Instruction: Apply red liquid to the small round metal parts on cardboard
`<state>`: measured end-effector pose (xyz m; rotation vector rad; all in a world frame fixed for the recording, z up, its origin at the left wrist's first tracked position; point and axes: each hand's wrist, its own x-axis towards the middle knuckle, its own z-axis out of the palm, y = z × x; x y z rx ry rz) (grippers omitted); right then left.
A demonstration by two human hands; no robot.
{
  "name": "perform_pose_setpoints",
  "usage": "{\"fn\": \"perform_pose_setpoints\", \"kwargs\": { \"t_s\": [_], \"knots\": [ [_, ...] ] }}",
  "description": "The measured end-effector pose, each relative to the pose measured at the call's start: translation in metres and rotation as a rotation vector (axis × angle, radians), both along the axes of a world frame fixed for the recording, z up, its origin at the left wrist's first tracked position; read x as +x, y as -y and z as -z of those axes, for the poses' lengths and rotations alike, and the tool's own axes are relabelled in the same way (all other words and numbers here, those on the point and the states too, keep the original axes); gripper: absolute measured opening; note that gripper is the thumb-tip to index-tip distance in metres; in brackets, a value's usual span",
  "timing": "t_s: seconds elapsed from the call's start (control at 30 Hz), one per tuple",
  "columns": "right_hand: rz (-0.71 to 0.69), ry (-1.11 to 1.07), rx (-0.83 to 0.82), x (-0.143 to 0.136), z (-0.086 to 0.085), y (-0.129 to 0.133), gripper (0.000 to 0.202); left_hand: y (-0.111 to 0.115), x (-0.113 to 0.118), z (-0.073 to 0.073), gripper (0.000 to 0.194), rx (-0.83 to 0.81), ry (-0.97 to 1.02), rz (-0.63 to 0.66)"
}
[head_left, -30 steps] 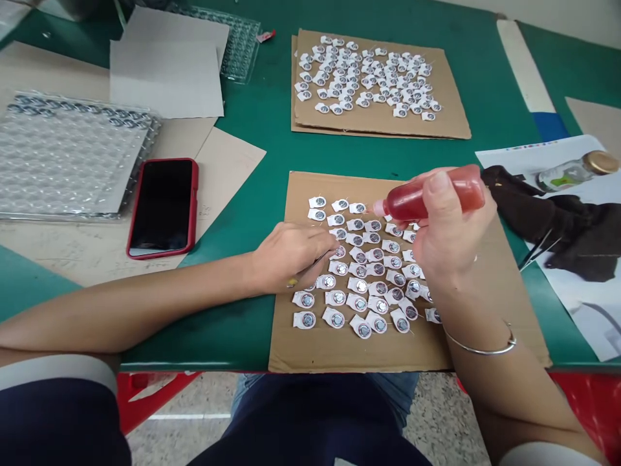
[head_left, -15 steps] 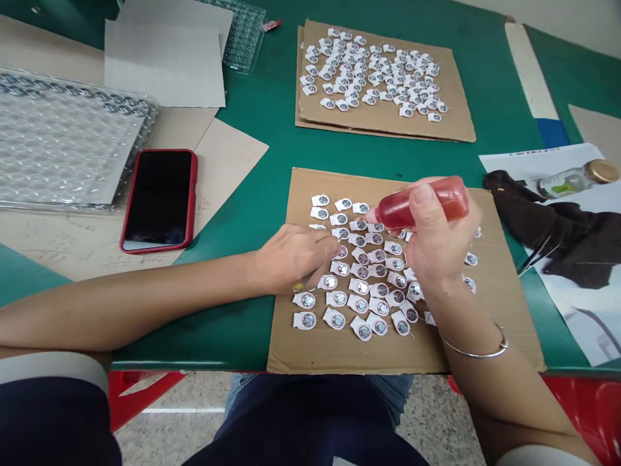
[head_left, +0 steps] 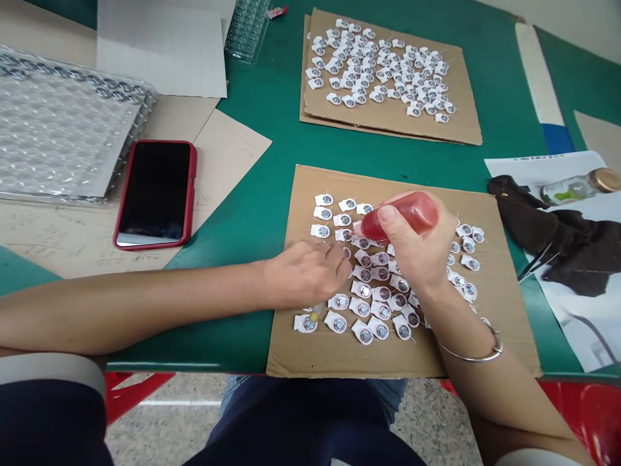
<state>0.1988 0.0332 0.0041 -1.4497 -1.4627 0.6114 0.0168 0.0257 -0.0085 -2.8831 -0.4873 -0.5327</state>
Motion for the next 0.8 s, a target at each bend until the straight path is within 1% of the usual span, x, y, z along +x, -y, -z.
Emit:
{"fn": "perform_pose_setpoints", "kwargs": {
  "t_s": [0.2,0.47,0.6,0.8],
  "knots": [
    [0.007,0.052,-0.011,-0.0016,0.0003,0.0005,0.037,0.0011,0.0007,-0.0009,0.022,0.036,0.013,0.006],
    [-0.021,0.042,-0.069,0.0006,0.0049,0.0025,0.038,0.0010,0.0002,0.0006,0.023,0.044,0.009,0.010],
    [-0.011,0.041,-0.078,0.0004,0.0055,0.0021,0.038,0.0012,0.0002,0.0010,0.023,0.041,0.016,0.010],
    [0.017,0.033,-0.047,-0.0004,0.0068,0.0001,0.036,0.0010,0.0007,0.0011,0.022,0.044,0.033,0.012]
  ]
}}
